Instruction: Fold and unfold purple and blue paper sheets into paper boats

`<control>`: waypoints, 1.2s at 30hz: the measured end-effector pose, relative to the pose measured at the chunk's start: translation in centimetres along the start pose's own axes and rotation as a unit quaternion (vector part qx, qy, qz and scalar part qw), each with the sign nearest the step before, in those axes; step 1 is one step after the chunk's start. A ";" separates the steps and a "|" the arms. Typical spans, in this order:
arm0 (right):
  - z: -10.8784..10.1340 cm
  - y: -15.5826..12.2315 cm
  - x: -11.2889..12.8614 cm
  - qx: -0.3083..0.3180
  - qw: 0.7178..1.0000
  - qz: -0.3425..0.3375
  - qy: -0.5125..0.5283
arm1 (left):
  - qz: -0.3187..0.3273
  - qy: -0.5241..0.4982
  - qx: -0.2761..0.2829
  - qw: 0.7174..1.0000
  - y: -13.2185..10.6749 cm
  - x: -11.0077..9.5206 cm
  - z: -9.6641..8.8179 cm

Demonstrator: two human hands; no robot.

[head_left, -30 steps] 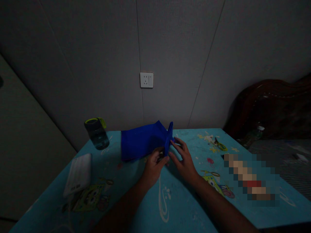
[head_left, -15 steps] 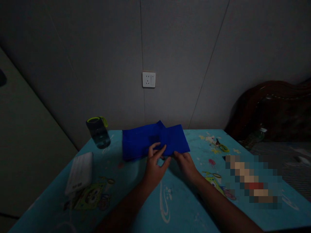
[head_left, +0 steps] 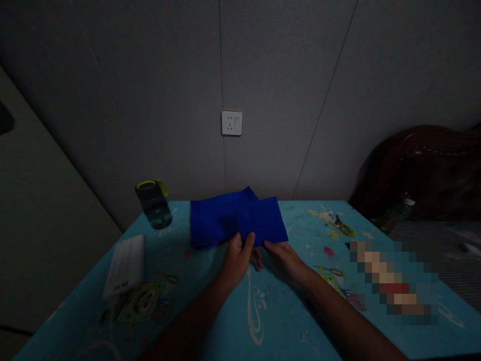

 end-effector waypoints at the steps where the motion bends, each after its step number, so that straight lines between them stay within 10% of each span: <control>1: 0.0 0.1 -0.2 0.017 0.999 0.022 0.020 | 0.006 0.001 0.004 1.000 0.0 -0.1 0.0; 10: -7.1 1.1 1.2 -0.100 0.994 0.050 0.006 | 0.003 0.066 0.089 0.994 -0.3 0.8 1.3; 23: -8.1 -0.2 -2.6 -0.115 0.979 0.156 0.057 | -0.022 0.079 0.147 0.986 -0.5 1.4 1.9; 31: -8.7 0.0 3.7 -0.164 0.973 -0.004 -0.160 | -0.030 0.068 0.160 0.984 -0.6 1.2 1.8; 36: -9.3 -0.1 2.7 -0.188 0.974 0.008 -0.129 | -0.037 0.005 0.193 0.980 -1.2 1.2 2.8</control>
Point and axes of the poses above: each hand's wrist, its own y-axis towards the middle knuckle, its own z-axis out of the palm, x = y × z, the point moved 9 cm from there along y, towards the middle knuckle, and after that the axes turned 7 degrees about -y, right-handed, at the moved point
